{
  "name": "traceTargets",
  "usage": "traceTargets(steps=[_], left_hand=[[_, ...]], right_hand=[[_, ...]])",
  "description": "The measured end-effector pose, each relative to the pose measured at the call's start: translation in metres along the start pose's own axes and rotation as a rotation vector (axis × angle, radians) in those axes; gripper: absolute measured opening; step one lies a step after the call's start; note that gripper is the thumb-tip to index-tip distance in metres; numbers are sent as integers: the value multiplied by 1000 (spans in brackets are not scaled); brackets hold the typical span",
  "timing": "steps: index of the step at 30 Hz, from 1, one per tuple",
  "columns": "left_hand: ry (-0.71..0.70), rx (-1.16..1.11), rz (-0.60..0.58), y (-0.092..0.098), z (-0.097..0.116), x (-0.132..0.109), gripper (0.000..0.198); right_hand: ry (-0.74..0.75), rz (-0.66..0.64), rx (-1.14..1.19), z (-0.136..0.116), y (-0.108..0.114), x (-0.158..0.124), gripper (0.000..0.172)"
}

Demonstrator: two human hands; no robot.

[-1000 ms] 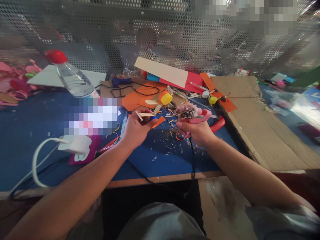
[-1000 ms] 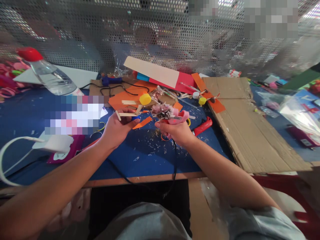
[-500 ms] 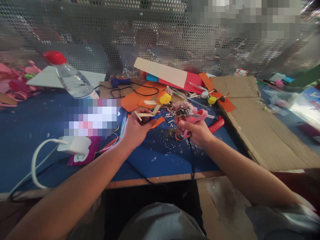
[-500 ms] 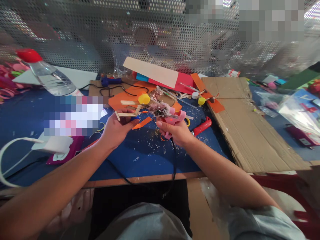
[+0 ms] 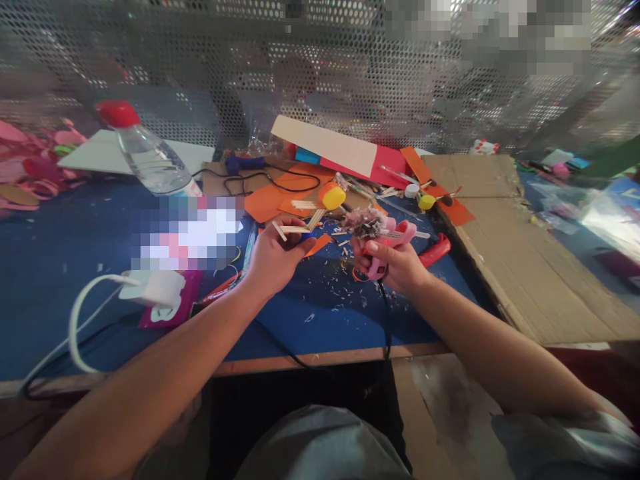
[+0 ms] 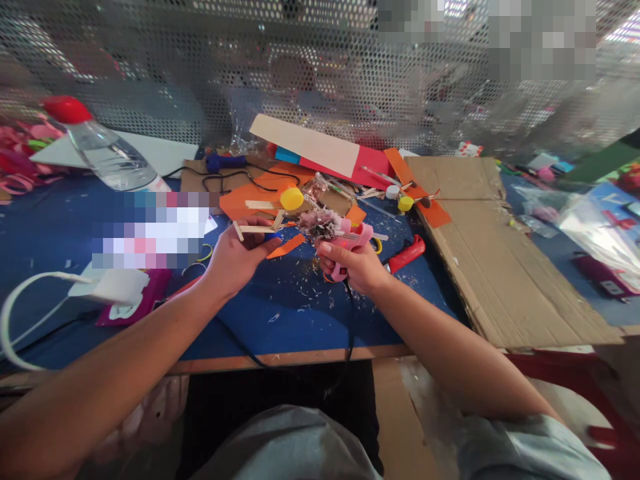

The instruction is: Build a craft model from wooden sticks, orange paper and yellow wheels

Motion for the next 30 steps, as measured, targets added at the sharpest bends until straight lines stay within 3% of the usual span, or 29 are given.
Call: traceTargets(steps=[7,13,18,30], left_hand=[[-28,-28,-2,-1,3,-2,32],[-12,-18,11,-2,2,-2,33],[-6,-2,2,-1,0,-1,31],[22,-11,6,-1,1,0,28]], right_hand=[[68,23,-113,-1,-2,0,57],[39,16,-225,3,5,1,59],[65,8,-132,3,2,4,66],[37,-29,-36,6,5,1,58]])
Point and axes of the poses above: each hand's wrist, its own x-axis towards the middle knuckle, its own y-axis out of the back of the hand, z = x × y, the point moved 1 cm from there along x, towards the middle knuckle, and after that the axes turned 4 degrees about -z, right-handed, at the moved point
